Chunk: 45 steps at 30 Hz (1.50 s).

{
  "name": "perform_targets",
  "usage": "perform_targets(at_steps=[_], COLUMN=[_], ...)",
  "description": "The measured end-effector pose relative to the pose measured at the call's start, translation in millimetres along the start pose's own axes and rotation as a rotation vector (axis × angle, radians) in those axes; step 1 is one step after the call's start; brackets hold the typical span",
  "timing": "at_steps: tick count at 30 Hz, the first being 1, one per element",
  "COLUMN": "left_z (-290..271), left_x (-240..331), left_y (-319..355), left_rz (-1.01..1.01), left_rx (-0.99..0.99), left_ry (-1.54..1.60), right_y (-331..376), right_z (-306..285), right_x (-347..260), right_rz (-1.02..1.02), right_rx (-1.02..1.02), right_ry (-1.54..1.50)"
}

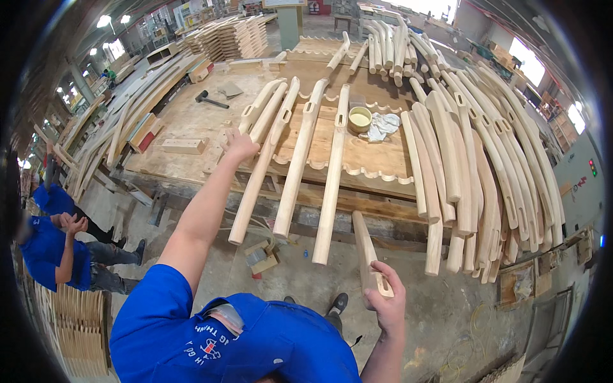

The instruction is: The person picks up wooden chair legs from a floor stack and places them on a workbench. Then the person uses a small brush to apply glue from a container into the mortise holes of the legs, one at a time, and sets them aside on the bench.

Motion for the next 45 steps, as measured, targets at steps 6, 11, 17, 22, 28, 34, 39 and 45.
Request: perform_targets(at_steps=[6,11,17,22,28,34,39,45], left_z=[13,52,75,81,80,81,93,67], left_x=[25,-34,-27,-38,-43,-49,-67,-65], left_y=[105,167,173,174,182,225,231,213], left_rz=[0.520,0.498,0.286,0.238,0.279,0.292,0.256,0.430], left_rx=[0.152,0.165,-0.582,-0.533,-0.480,-0.573,-0.548,-0.131], left_ry=[0.218,0.379,1.390,1.356,1.286,1.328,1.342,1.334], right_y=[20,59,92,-28,-175,-257,-259,-229], right_z=[-36,-37,-34,71,187,245,274,276], right_x=[-6,-108,-182,-139,-75,1,55,38], right_rz=[-0.008,-0.266,-0.578,-0.718,-0.793,-0.747,-0.676,-0.839], right_rx=[0.259,0.111,0.083,-0.071,-0.112,-0.054,-0.033,0.021], right_ry=[-0.113,0.065,-0.056,0.070,-0.066,0.262,0.387,0.724])
Point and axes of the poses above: each hand's wrist, its own y-axis away from the middle knuckle, its own z-axis out of the palm, x = y × z, the point moved 7 cm from there along -y, towards the middle knuckle, and after that the axes turned 11 degrees about -y, right-handed, at the moved point
